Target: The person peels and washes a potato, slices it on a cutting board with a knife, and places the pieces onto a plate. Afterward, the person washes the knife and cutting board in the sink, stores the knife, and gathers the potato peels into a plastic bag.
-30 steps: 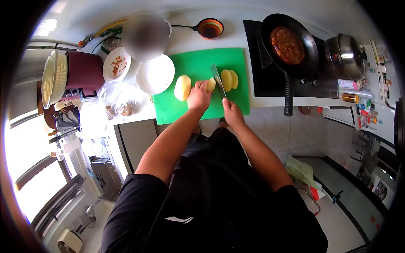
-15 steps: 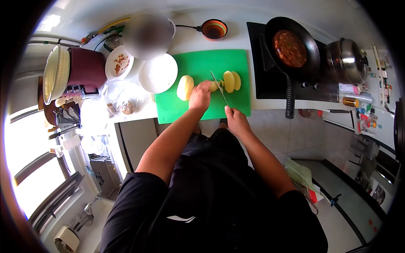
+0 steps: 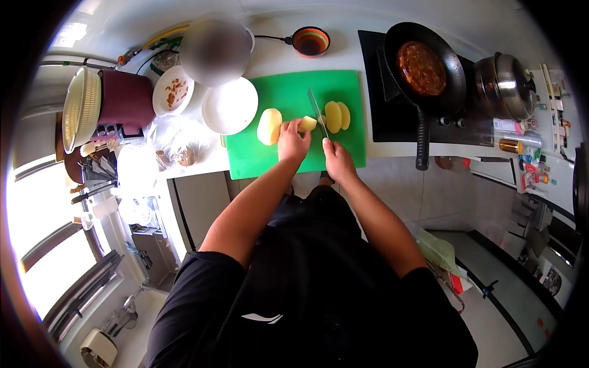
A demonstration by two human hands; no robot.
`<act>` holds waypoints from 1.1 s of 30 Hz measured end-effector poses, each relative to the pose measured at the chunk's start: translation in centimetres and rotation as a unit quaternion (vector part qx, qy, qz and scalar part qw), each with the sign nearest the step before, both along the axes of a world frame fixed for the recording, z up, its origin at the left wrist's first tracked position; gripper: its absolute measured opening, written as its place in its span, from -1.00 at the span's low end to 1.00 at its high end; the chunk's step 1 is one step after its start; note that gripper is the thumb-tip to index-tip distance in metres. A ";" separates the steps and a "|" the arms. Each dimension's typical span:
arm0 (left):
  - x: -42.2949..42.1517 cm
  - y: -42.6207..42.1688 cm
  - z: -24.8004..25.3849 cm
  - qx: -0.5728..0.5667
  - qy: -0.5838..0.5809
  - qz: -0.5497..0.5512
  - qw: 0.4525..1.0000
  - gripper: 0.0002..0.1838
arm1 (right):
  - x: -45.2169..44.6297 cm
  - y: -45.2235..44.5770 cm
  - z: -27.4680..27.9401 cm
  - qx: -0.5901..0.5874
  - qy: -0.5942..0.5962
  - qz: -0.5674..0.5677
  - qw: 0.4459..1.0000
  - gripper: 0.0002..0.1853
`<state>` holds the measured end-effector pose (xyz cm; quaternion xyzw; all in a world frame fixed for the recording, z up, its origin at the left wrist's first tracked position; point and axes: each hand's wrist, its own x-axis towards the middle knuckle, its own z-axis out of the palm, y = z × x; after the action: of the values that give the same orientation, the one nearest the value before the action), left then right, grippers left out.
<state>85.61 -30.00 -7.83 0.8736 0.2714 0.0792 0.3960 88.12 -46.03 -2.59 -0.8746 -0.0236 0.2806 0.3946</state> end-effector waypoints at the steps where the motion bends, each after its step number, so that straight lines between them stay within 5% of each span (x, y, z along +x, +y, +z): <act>1: 0.0 0.1 -0.1 -0.015 -0.015 0.006 1.000 -0.59 | -0.3 -0.1 0.6 0.000 0.000 0.000 1.000 -0.35; 6: -0.4 0.2 -0.4 0.006 -0.016 0.005 1.000 -0.62 | -1.6 -0.1 3.0 -0.006 0.004 0.011 1.000 -0.36; 17: -0.5 0.6 -0.9 0.026 -0.039 -0.009 0.999 -0.66 | -1.4 0.4 -1.5 0.036 0.020 0.002 0.999 -0.37; 24: 0.4 0.3 0.7 0.033 0.019 -0.034 0.999 -0.49 | -1.0 0.9 -2.0 -0.026 0.001 0.027 0.999 -0.34; 29: 0.4 1.4 1.1 0.074 0.004 -0.158 0.985 -0.49 | 1.1 -1.6 -1.3 -0.010 0.021 0.039 0.999 -0.33; 33: 0.3 1.4 0.4 0.047 -0.041 -0.116 0.991 -0.52 | 0.7 -2.2 2.3 -0.025 0.012 0.057 0.998 -0.35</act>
<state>85.92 -28.64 -7.44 0.9130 0.1480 0.0810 0.3714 88.79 -48.22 -0.29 -0.8780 -0.0616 0.3131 0.3567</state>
